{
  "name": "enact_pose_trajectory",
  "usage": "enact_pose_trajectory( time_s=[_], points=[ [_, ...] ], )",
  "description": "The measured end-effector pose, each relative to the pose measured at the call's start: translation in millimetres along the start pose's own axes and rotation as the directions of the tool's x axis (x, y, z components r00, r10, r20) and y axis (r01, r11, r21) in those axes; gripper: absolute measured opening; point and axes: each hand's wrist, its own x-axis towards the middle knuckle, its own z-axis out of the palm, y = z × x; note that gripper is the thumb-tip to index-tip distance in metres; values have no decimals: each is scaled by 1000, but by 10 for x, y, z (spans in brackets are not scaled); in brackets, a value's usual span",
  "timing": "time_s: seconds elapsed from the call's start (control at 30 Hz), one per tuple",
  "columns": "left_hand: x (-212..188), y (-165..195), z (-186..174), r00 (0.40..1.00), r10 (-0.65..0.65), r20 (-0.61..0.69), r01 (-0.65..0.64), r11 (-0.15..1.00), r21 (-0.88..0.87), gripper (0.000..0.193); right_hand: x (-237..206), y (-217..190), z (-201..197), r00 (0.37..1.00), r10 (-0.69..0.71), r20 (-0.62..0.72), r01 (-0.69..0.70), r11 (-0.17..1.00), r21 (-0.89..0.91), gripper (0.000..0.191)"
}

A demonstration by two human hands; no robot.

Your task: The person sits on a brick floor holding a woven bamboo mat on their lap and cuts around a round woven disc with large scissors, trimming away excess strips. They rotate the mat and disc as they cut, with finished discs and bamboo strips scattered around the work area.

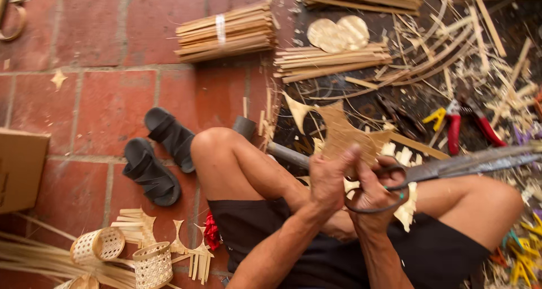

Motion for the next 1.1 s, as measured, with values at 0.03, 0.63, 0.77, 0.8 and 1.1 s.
enact_pose_trajectory(
  time_s=[0.03,0.63,0.77,0.8,1.1],
  points=[
    [6,25,-2,1000,1,15,-1,1000,-22,19,10,-23,15,999,-32,11,32,999,9,33],
    [-54,260,198,994,110,-13,-111,987,-118,25,-228,61,-465,866,235,442,-228,971,-69,41],
    [-155,92,234,997,69,-16,-71,992,-103,23,-150,-9,-515,834,146,532,-182,983,16,25],
    [-162,68,238,997,67,-27,-69,993,-94,23,-147,-19,-524,840,150,521,-179,984,5,24],
    [-188,38,201,1000,27,2,-27,998,-50,25,-141,83,-632,858,210,469,-162,977,-142,28]
  ],
)
